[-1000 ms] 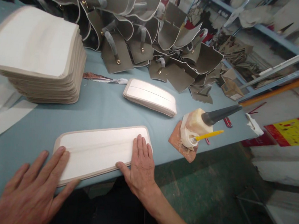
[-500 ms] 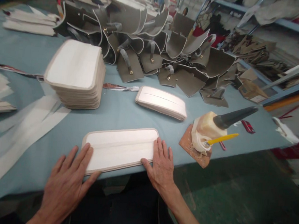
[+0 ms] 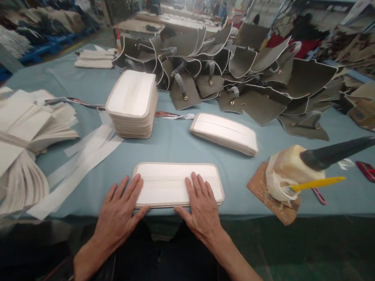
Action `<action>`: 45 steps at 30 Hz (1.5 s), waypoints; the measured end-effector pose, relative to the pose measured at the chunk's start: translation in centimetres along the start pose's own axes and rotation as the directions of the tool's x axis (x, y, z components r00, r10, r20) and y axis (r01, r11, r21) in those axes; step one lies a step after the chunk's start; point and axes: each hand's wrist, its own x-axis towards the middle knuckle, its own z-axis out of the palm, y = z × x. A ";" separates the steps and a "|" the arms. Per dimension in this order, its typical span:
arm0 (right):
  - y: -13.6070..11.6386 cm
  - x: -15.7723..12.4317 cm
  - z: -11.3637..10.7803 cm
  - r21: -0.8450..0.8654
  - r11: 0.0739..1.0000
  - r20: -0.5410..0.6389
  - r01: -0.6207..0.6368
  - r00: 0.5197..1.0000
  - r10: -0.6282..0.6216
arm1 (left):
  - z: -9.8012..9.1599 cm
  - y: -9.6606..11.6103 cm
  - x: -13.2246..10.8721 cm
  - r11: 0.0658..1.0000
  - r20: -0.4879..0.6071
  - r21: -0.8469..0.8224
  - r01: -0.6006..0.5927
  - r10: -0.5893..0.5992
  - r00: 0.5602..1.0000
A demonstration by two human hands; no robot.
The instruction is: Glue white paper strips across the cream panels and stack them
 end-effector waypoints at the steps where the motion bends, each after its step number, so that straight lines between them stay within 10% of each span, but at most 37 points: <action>1: 0.1 -0.2 0.4 0.003 1.000 0.010 -0.006 1.000 0.006 | 0.0 0.1 0.0 1.000 0.003 -0.005 0.010 -0.010 1.000; 12: 0.8 -1.0 0.7 0.000 0.995 -0.035 -0.096 0.995 0.096 | -1.1 2.7 0.4 0.993 -0.035 0.004 0.117 -0.117 0.993; 20: 1.0 -1.0 1.0 -0.020 0.996 -0.035 -0.091 0.995 0.091 | 0.5 11.3 6.6 0.965 0.127 -0.175 -0.197 0.220 0.967; 32: 1.2 -1.1 0.7 0.038 0.996 -0.041 -0.080 0.996 0.081 | -0.9 3.8 1.0 0.986 0.082 0.144 0.081 -0.094 0.992; 45: 3.7 -2.2 -0.5 0.038 0.998 -0.030 0.057 0.998 -0.055 | -0.4 2.6 0.3 0.999 0.035 0.034 0.026 -0.027 0.999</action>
